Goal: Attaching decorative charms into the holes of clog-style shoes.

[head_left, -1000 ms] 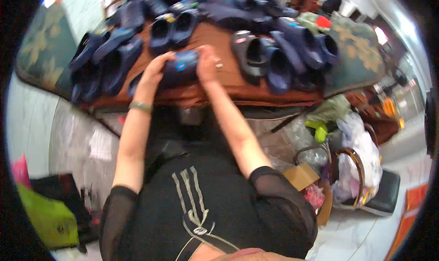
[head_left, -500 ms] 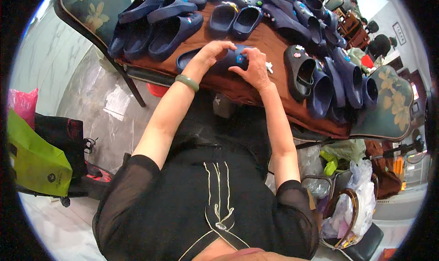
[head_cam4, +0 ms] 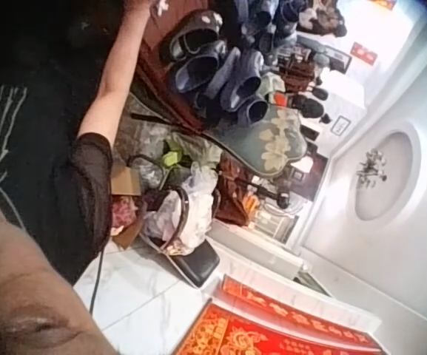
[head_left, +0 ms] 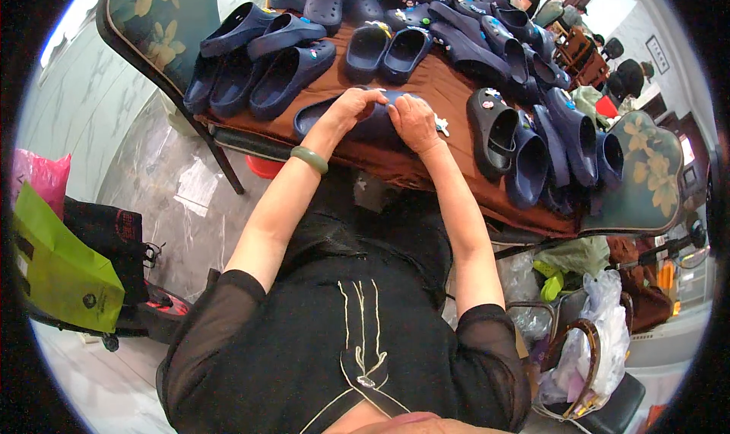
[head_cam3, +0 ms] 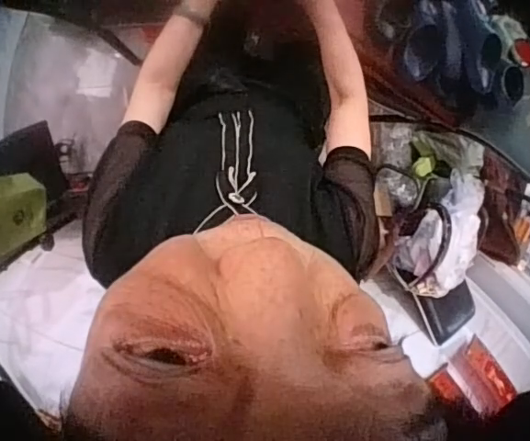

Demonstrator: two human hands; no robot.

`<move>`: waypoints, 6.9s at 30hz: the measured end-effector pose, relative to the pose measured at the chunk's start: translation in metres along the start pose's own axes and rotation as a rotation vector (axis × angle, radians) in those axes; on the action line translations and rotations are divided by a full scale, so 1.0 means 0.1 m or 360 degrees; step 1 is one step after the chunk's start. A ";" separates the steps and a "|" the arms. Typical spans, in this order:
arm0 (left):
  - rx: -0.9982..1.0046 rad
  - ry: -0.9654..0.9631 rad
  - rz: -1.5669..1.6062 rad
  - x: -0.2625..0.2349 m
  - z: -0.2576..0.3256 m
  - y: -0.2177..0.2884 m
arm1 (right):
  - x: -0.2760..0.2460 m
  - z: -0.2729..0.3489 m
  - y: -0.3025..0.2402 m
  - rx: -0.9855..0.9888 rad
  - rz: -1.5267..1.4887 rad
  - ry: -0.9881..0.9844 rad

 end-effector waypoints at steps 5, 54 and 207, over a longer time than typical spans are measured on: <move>0.0175 0.0113 -0.0051 0.07 0.07 0.10 | -0.01 -0.02 -0.02 0.0026 -0.0017 0.0063; -0.0096 0.0624 0.0627 0.23 0.52 -0.07 | -0.28 0.28 -0.17 0.0582 -0.0722 0.0227; 0.0204 0.0071 0.0360 0.36 0.67 -0.05 | 0.31 -0.28 0.56 0.1172 -0.1558 -0.0423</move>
Point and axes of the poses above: each hand's wrist, its own z-axis away from the middle knuckle, its own x-axis out of the palm, y = z × x, the point moved 6 cm from there along -z, towards the middle knuckle, and after that the axes turned 12 degrees about z, right-handed, at the moved point
